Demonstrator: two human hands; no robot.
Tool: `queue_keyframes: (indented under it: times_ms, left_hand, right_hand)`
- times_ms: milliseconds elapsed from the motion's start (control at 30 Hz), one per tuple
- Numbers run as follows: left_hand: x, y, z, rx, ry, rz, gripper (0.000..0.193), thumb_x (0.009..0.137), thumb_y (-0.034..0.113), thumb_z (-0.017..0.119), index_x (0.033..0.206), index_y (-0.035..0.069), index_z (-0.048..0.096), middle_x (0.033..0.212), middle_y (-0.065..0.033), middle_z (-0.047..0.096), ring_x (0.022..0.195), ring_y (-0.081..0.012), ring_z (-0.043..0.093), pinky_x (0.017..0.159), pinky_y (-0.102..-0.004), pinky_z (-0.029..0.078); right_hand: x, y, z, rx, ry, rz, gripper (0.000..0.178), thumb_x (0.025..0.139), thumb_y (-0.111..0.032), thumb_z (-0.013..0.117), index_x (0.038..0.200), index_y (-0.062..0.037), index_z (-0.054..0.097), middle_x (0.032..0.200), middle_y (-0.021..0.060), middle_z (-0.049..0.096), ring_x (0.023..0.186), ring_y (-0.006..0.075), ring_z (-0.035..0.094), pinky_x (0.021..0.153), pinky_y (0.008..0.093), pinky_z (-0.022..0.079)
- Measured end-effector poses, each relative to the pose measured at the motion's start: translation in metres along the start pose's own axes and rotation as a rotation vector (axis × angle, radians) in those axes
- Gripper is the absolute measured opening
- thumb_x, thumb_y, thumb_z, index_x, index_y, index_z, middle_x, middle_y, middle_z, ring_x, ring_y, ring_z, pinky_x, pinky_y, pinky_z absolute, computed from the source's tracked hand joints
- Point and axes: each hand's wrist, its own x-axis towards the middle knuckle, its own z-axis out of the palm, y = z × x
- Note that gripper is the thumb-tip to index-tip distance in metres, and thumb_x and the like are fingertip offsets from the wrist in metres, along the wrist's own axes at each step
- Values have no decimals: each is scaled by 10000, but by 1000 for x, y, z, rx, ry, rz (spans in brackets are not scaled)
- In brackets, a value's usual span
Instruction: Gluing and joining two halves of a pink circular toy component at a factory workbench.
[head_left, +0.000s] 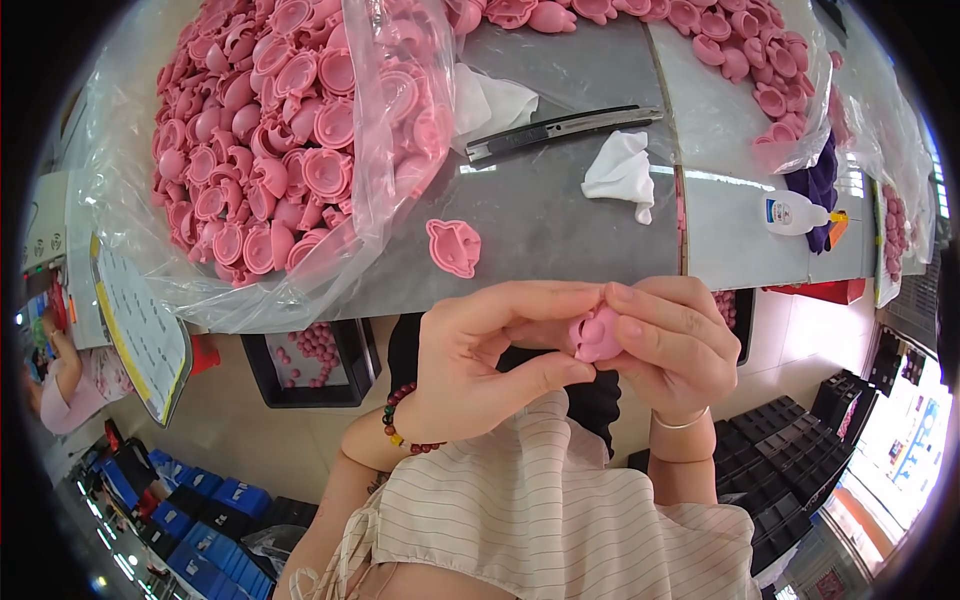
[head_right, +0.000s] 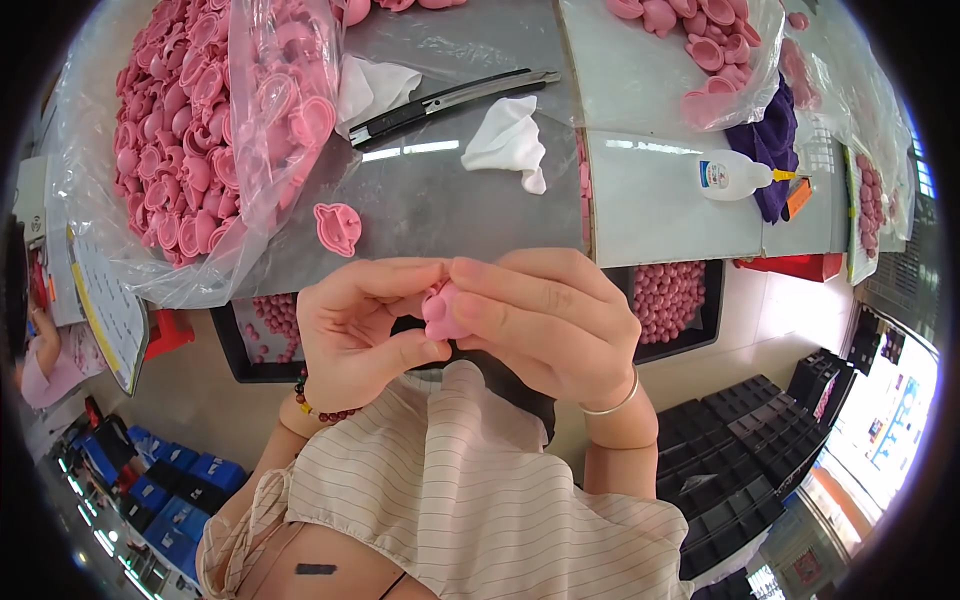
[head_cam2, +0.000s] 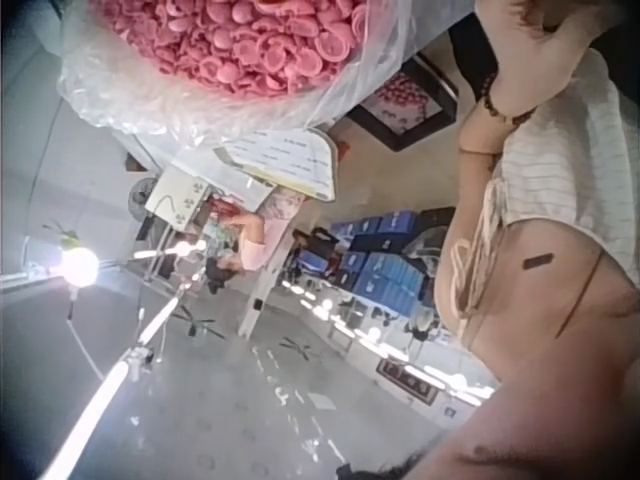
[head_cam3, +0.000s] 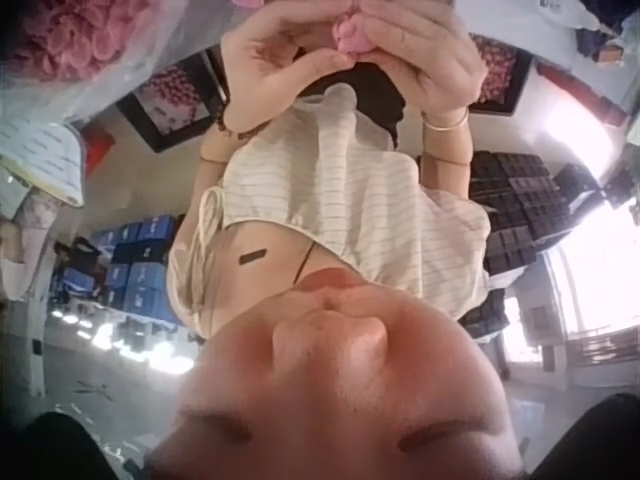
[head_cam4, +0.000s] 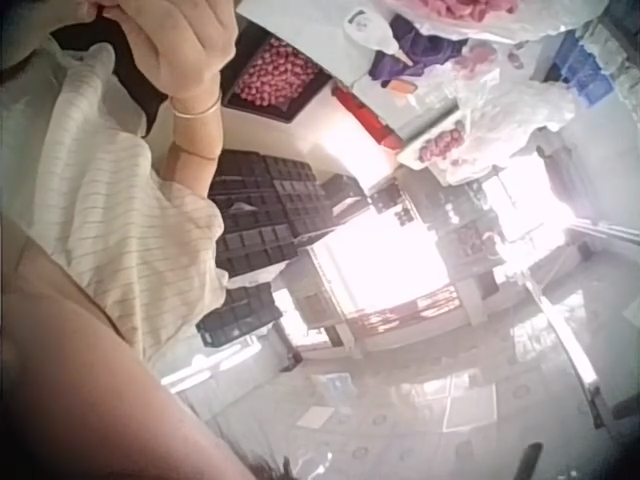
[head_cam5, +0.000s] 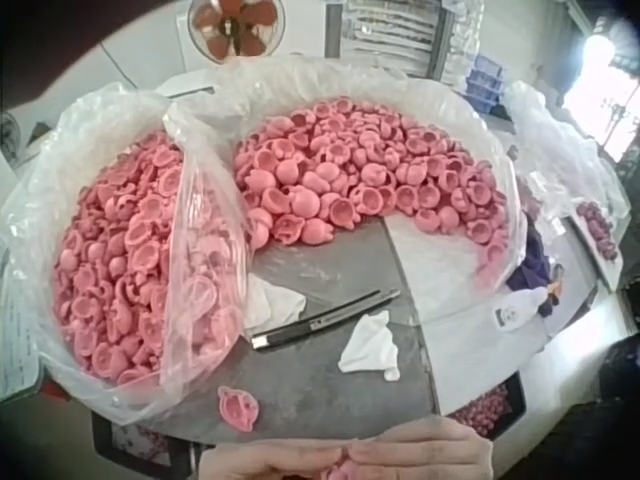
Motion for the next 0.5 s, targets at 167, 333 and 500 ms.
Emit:
queue_keyframes:
  times_ms: [167,333,500]
  left_hand:
    - [6,-1,2,20,7,6,468,624,-99,640,1059,-48,477,1081,-155,499,923,-187,542,795,-286,451]
    - [7,1,2,19,17,-15,569,538,33,753,1033,-44,484,1034,-194,522,979,-213,507,813,-297,418]
    - [9,-1,-2,83,29,39,553,516,71,773,992,-42,514,962,-153,547,912,-189,531,780,-275,430]
  right_hand:
    - [0,-3,2,-60,32,-74,294,553,-40,690,836,-61,613,879,28,534,711,176,553,558,260,456]
    - [-9,-9,-10,-208,53,-157,158,606,-104,651,687,-69,520,750,50,473,669,201,468,544,318,406]
    - [-23,21,-37,-446,526,-61,163,643,-23,594,792,-46,530,831,92,496,705,176,488,603,268,405]
